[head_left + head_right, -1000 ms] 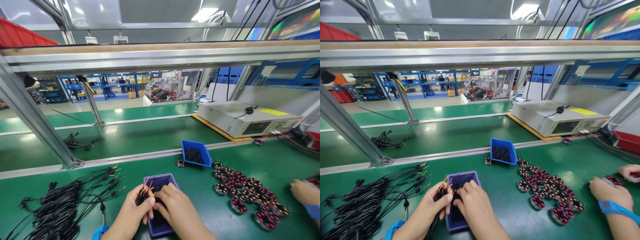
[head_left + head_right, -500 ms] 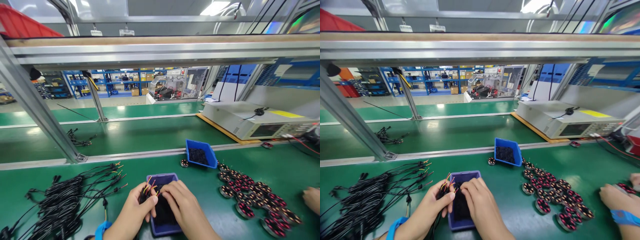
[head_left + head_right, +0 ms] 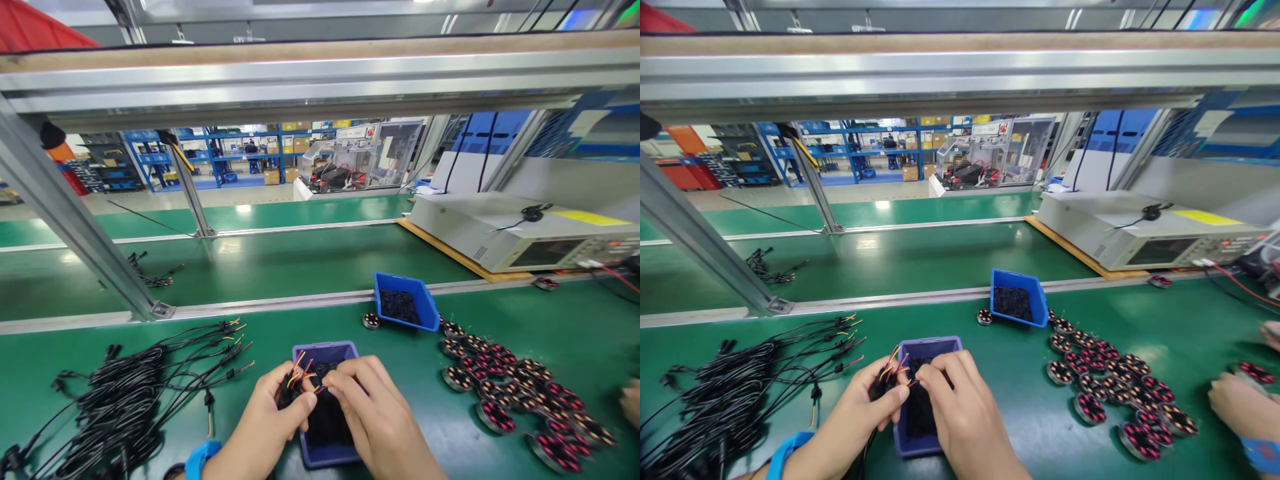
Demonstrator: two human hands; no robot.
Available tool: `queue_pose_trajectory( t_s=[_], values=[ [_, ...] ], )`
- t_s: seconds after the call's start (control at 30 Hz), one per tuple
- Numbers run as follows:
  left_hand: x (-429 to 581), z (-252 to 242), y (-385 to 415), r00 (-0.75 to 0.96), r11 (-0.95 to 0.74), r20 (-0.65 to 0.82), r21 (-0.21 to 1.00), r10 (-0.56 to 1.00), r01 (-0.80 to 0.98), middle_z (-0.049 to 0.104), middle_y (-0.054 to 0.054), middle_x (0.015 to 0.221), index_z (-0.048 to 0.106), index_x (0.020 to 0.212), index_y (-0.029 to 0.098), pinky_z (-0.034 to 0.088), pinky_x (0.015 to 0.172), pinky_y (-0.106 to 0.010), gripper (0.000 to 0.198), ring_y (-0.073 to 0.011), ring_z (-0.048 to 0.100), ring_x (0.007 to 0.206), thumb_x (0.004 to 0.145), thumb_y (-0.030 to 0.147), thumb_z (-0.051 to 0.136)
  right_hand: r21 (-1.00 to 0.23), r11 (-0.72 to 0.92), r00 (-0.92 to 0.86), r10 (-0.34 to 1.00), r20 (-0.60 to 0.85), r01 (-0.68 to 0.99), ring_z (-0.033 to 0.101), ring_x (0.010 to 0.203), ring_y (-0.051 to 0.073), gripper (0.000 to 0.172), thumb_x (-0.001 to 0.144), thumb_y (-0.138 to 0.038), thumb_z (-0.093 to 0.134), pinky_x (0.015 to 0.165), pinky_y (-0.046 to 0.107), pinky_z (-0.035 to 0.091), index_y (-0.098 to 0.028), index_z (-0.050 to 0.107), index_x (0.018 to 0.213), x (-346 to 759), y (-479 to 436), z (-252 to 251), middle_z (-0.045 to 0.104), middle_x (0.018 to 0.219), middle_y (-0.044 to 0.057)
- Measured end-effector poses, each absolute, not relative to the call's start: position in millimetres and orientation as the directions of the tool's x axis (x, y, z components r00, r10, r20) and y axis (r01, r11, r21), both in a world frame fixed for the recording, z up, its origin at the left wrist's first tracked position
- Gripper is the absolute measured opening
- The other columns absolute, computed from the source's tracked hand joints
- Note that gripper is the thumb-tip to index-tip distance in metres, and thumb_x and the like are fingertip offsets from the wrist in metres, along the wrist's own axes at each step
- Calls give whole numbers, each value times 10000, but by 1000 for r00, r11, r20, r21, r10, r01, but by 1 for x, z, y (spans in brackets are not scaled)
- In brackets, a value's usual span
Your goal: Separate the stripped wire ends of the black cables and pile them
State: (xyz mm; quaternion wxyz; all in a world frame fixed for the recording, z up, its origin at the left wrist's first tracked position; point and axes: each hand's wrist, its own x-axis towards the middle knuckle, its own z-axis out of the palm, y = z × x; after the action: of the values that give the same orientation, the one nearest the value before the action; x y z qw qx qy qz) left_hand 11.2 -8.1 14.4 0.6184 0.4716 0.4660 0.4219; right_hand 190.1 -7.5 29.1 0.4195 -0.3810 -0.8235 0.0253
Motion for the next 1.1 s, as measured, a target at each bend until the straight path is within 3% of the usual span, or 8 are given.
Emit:
queue_pose_trajectory(
  t_s=[0.33,0.57,0.87,1.0,1.1],
  values=[
    [12,20,-8,202,153,-142,987,969,-39,520,54,650,583,742,169,328,480,-192,228,-67,469,498,770,348,721,-369,709,-337,643,688,601,601,776,194,246,1003,-93,417,669,298,529,-182,643,962,190,-6,29,645,825,65],
    [12,19,-7,207,140,-128,989,970,-43,529,55,673,590,758,169,344,498,-193,250,-68,474,516,779,371,735,-358,719,-341,630,697,596,611,756,191,244,995,-87,429,656,300,538,-182,652,969,190,-8,31,661,814,66],
    [9,12,-9,237,177,-149,979,960,-101,538,54,559,605,830,164,300,453,-182,384,-68,393,466,795,525,731,-160,785,-446,492,748,598,630,759,194,336,1055,-151,375,662,300,544,-148,710,1033,194,-5,29,721,847,95],
    [9,13,-8,265,175,-136,976,955,-130,537,43,588,616,824,151,304,455,-179,414,-70,410,486,764,534,761,-189,831,-480,471,740,523,644,750,194,266,1031,-127,436,666,308,553,-127,700,1066,194,-6,27,742,869,96],
    [9,14,-8,269,181,-134,971,954,-157,508,49,595,618,808,149,289,449,-178,413,-71,403,497,762,533,764,-295,833,-398,497,771,468,645,715,180,223,987,-86,501,634,290,553,-169,694,1060,193,-5,29,736,825,68]
  ],
)
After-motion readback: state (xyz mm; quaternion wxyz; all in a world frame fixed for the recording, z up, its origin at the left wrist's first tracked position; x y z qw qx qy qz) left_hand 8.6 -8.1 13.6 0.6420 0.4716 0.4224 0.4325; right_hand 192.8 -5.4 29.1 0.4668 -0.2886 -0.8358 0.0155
